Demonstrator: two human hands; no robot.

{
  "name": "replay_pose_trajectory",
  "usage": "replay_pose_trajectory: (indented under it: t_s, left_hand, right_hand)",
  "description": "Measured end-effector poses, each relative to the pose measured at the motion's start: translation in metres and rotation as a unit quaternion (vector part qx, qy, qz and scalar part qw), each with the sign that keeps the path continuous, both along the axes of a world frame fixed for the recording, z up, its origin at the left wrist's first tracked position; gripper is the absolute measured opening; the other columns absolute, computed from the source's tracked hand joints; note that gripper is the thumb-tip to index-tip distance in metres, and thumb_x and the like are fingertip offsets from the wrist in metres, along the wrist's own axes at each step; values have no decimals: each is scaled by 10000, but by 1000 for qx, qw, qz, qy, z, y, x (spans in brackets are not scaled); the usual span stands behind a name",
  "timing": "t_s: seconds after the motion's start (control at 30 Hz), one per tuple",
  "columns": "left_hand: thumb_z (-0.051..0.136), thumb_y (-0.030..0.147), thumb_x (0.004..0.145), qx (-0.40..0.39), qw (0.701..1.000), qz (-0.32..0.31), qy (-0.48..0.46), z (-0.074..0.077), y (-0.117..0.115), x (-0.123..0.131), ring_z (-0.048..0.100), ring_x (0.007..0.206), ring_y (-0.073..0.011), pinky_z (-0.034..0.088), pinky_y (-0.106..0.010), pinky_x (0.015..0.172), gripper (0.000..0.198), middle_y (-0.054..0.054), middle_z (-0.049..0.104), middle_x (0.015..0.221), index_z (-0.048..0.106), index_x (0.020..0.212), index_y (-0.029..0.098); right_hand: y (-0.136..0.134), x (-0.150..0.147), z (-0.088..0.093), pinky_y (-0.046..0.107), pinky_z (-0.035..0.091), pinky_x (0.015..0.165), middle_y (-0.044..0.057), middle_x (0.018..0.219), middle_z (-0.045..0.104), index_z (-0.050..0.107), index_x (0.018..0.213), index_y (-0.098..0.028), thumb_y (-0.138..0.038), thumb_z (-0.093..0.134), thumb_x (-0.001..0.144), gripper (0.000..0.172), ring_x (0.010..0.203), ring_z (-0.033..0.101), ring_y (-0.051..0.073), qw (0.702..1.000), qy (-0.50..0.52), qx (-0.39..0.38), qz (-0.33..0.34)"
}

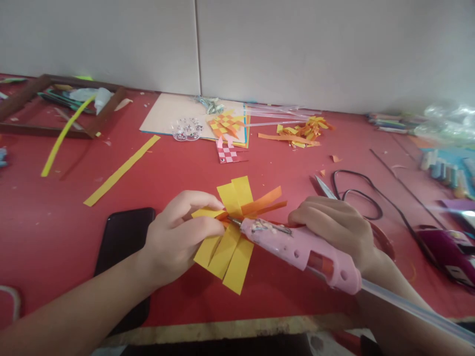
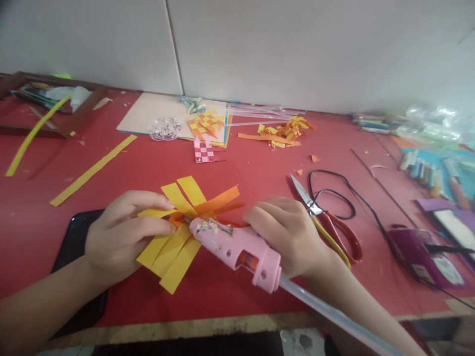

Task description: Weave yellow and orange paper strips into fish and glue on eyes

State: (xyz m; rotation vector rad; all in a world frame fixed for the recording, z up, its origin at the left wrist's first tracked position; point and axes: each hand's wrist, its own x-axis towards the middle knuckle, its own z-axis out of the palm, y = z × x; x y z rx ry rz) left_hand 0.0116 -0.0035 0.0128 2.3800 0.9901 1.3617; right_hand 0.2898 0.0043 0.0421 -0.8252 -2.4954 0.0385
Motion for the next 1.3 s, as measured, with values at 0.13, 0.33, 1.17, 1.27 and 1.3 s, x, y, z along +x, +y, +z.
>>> replay_pose_trajectory:
  t_s: [0.13, 0.33, 1.17, 1.27, 1.3]
  left_hand:
    - [637, 124, 898, 8, 1000, 1, 13, -3, 0, -1, 657, 854, -141, 555, -221, 654, 123, -41, 613, 1052, 676, 833, 221]
    - [619, 108, 908, 19, 999, 17, 19, -5, -1, 0, 651, 851, -144, 551, -227, 641, 155, -42, 610, 1056, 655, 818, 229]
    - [603, 92, 882, 50, 997, 36, 43, 0, 0, -7, 674, 863, -177, 567, -278, 667, 167, -50, 645, 1045, 639, 863, 254]
    - [607, 123, 889, 57, 997, 47, 34, 2, 1, -7, 683, 854, -175, 580, -286, 666, 160, -30, 663, 1028, 649, 843, 270]
    - [611, 126, 890, 61, 996, 50, 31, 3, 1, -6, 684, 857, -174, 585, -287, 665, 161, -25, 665, 1026, 650, 838, 273]
  right_hand:
    - [0, 2, 0, 309, 327, 505, -6, 599, 507, 481, 839, -212, -155, 461, 927, 106, 509, 447, 147, 1000, 4, 3, -9]
    - [1, 6, -2, 316, 308, 506, -9, 587, 497, 491, 847, -210, -123, 494, 888, 96, 501, 460, 148, 999, 24, 21, -17]
    - [-3, 18, 6, 300, 320, 533, -7, 627, 491, 494, 841, -204, -172, 481, 947, 111, 540, 427, 122, 997, 28, 33, -62]
    - [-6, 19, 6, 305, 337, 556, -9, 631, 509, 493, 836, -207, -151, 494, 946, 124, 550, 455, 126, 996, 27, 22, -84]
    - [-7, 19, 6, 307, 338, 558, -10, 629, 510, 491, 835, -209, -151, 494, 947, 127, 551, 459, 128, 996, 28, 17, -88]
